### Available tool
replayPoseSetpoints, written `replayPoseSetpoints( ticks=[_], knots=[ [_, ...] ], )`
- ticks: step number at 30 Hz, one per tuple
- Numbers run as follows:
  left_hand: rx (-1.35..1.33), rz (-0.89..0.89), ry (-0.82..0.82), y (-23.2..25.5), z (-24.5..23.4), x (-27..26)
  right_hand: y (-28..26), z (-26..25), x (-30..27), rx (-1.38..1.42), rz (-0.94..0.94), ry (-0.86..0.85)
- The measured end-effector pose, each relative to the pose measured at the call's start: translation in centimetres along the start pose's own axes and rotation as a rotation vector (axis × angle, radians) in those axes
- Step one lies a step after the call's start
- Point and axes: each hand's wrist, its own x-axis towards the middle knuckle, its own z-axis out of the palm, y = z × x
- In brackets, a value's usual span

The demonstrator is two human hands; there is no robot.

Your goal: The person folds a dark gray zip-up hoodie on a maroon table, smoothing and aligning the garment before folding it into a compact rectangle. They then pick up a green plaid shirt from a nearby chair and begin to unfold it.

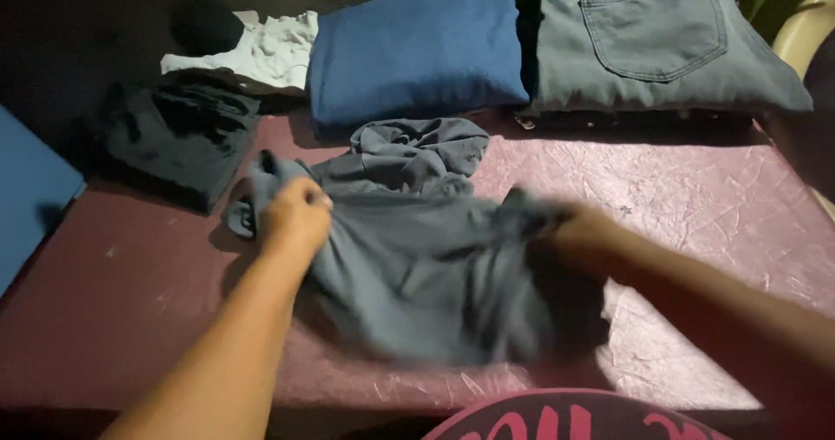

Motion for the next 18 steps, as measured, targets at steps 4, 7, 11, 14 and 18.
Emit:
replayPoseSetpoints(
  ticks=[4,7,11,14,18],
  knots=[
    [-0.588,0.088,0.276,-3.3,1.3,4.8,4.3,-9.1,3.3,0.233,-0.162,0.577],
    [-1.511,0.166,0.096,-3.9,-0.1,5.0,4.7,-12.8,1.6,0.292,-0.47,0.726],
    [-1.652,-0.12,0.061,-4.5,-2.2,1.2,7.7,-13.3,1.0,0.231,-0.484,0.69],
    [-1.246,-0.138,0.354,-5.0,-1.6,-0.3,10.1,-11.2,2.5,0.438,-0.236,0.68],
    [-0.316,0.457,0.834,-4.8,-0.8,-0.9,4.5,-5.3,0.6,0.116,-0.212,0.598]
  ],
)
